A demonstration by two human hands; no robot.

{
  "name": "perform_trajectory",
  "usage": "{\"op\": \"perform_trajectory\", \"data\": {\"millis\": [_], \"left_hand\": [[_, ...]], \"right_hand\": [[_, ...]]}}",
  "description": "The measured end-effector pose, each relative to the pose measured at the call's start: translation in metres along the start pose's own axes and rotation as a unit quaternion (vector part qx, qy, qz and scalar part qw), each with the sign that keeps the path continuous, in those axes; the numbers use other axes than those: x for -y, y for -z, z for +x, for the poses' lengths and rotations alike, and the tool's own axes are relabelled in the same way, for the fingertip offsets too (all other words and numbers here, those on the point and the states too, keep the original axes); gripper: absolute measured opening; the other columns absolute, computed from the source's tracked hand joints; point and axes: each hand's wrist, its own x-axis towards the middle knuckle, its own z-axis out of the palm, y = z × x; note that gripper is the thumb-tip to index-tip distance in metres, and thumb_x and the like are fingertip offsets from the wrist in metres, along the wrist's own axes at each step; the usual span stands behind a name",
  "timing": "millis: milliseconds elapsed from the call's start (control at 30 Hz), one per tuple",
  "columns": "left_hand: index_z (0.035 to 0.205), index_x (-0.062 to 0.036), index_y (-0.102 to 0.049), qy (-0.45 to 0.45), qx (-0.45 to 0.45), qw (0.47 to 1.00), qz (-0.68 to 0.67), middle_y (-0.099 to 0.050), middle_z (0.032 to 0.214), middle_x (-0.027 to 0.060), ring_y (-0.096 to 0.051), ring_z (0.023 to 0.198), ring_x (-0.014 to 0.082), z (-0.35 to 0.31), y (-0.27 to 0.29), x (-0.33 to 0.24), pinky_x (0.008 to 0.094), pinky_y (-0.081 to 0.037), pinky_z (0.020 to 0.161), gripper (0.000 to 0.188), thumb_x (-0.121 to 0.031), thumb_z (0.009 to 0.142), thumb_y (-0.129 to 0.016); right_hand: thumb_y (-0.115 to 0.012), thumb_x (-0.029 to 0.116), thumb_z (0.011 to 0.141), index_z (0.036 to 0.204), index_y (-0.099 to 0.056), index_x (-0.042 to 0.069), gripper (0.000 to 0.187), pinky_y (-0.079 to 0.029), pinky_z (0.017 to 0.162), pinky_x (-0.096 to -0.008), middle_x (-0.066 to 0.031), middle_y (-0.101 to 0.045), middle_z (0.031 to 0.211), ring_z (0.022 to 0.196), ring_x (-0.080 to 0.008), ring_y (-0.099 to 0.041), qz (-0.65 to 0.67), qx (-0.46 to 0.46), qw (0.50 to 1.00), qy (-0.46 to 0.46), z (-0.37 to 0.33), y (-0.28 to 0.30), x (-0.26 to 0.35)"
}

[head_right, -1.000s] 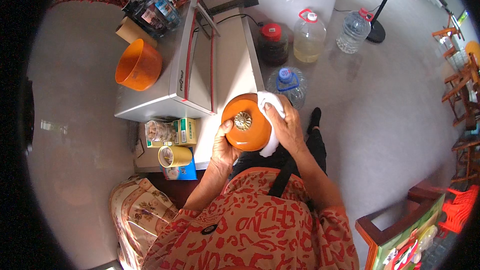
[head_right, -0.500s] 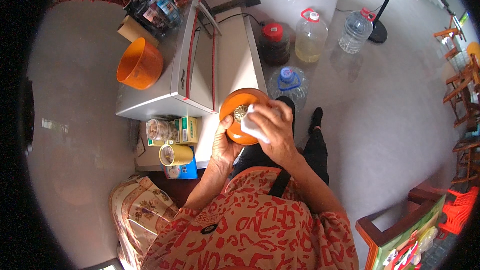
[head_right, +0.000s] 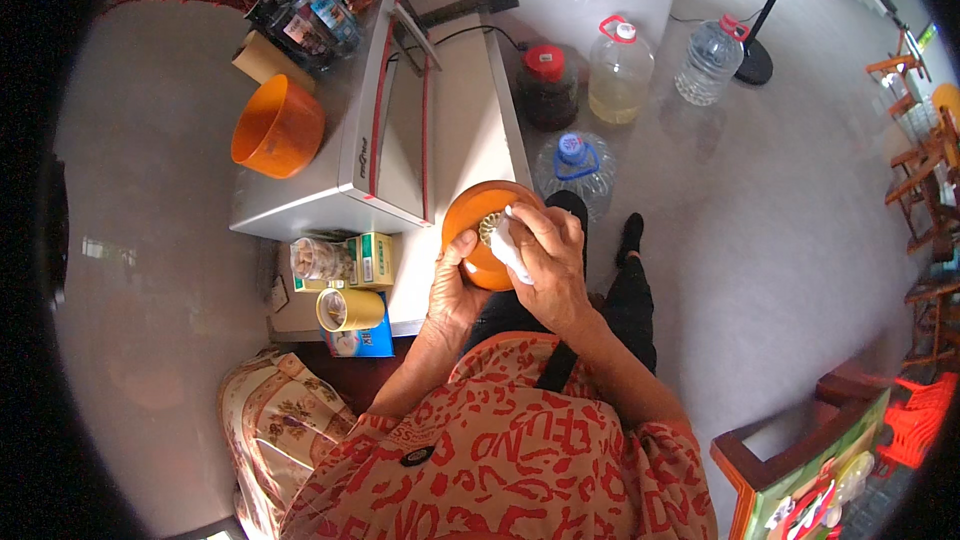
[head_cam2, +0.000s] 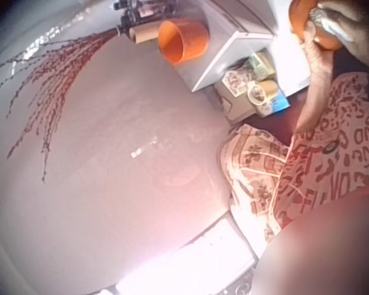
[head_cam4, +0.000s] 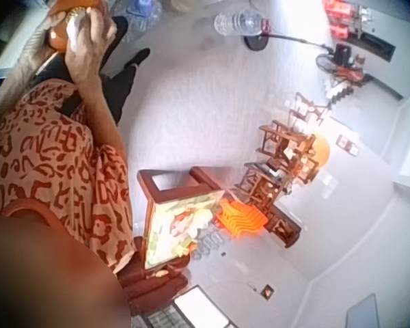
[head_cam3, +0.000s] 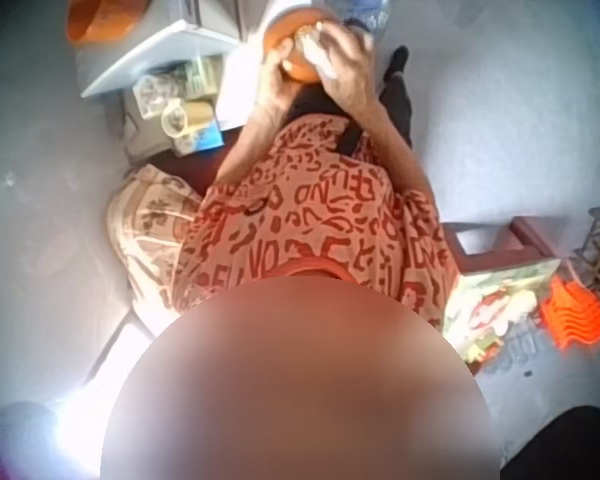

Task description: The person wipes the exterior and interior of an orange plastic container with a white cloth. They rotate the container to clean all sides, including the bottom and the inside surface, using a circular wiping motion.

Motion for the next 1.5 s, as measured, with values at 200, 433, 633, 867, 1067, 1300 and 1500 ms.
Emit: {"op": "perform_trajectory", "data": {"millis": [200, 433, 633, 867, 1067, 1300, 1500], "left_hand": [[0.117, -0.0088, -0.055, -0.012, -0.037, 0.999, -0.017, -0.061, 0.108, 0.0060, -0.059, 0.101, 0.0218, 0.000, -0.005, 0.000, 0.0394, -0.051, 0.090, 0.039, -0.009, 0.080, -0.070], [0.118, -0.0068, -0.055, -0.058, 0.003, 0.998, -0.003, -0.062, 0.107, 0.0063, -0.060, 0.098, 0.0202, -0.002, -0.010, -0.001, 0.0361, -0.052, 0.088, 0.040, -0.009, 0.081, -0.071], [0.116, -0.0069, -0.055, -0.078, 0.026, 0.997, 0.008, -0.062, 0.107, 0.0069, -0.061, 0.098, 0.0197, -0.004, -0.009, -0.003, 0.0360, -0.053, 0.087, 0.037, -0.008, 0.082, -0.070], [0.122, -0.0077, -0.051, -0.037, 0.025, 0.998, 0.049, -0.059, 0.115, 0.0098, -0.058, 0.106, 0.0246, -0.005, -0.002, 0.002, 0.0462, -0.050, 0.092, 0.049, -0.015, 0.078, -0.073], [0.113, -0.0074, -0.058, -0.058, 0.060, 0.995, 0.045, -0.063, 0.108, 0.0053, -0.060, 0.101, 0.0177, -0.010, -0.007, -0.008, 0.0364, -0.050, 0.090, 0.036, -0.003, 0.079, -0.071], [0.111, -0.0042, -0.059, -0.133, 0.087, 0.979, 0.129, -0.063, 0.106, 0.0042, -0.060, 0.099, 0.0142, -0.011, -0.008, -0.002, 0.0311, -0.048, 0.091, 0.038, 0.002, 0.076, -0.073], [0.112, -0.0042, -0.059, -0.121, 0.102, 0.975, 0.153, -0.063, 0.108, 0.0039, -0.059, 0.099, 0.0141, -0.010, 0.000, -0.002, 0.0313, -0.047, 0.092, 0.040, 0.001, 0.075, -0.074]], "right_hand": [[-0.067, 0.005, 0.072, 0.101, -0.061, -0.004, 0.031, -0.041, 0.088, -0.0406, -0.0089, -0.052, 0.120, 0.101, -0.0288, -0.049, 0.001, 0.011, 1.000, 0.011, -0.014, -0.012, 0.014], [-0.069, 0.004, 0.070, 0.107, -0.061, 0.006, 0.038, -0.041, 0.084, -0.0388, -0.0070, -0.050, 0.112, 0.098, -0.0265, -0.047, -0.024, -0.049, 0.998, 0.030, 0.006, -0.016, 0.025], [-0.069, 0.003, 0.070, 0.108, -0.062, 0.006, 0.039, -0.043, 0.080, -0.0378, -0.0074, -0.049, 0.106, 0.093, -0.0254, -0.048, -0.048, -0.009, 0.999, 0.021, -0.001, -0.012, 0.020], [-0.069, -0.004, 0.067, 0.101, -0.062, -0.001, 0.034, -0.048, 0.071, -0.0384, -0.0100, -0.052, 0.093, 0.084, -0.0285, -0.054, 0.011, 0.004, 1.000, 0.003, -0.010, 0.009, 0.004], [-0.064, -0.004, 0.076, 0.099, -0.062, -0.001, 0.024, -0.049, 0.070, -0.0332, -0.0121, -0.057, 0.095, 0.083, -0.0242, -0.060, 0.151, -0.030, 0.974, -0.164, 0.003, 0.029, -0.011], [-0.068, 0.005, 0.078, 0.098, -0.061, 0.000, 0.021, -0.048, 0.071, -0.0302, -0.0116, -0.059, 0.091, 0.083, -0.0212, -0.061, 0.241, 0.007, 0.952, -0.191, 0.020, 0.016, 0.010], [-0.068, 0.008, 0.081, 0.088, -0.060, -0.001, 0.014, -0.046, 0.059, -0.0272, -0.0081, -0.059, 0.076, 0.068, -0.0123, -0.058, 0.287, 0.001, 0.923, -0.256, 0.014, 0.013, 0.000]]}}
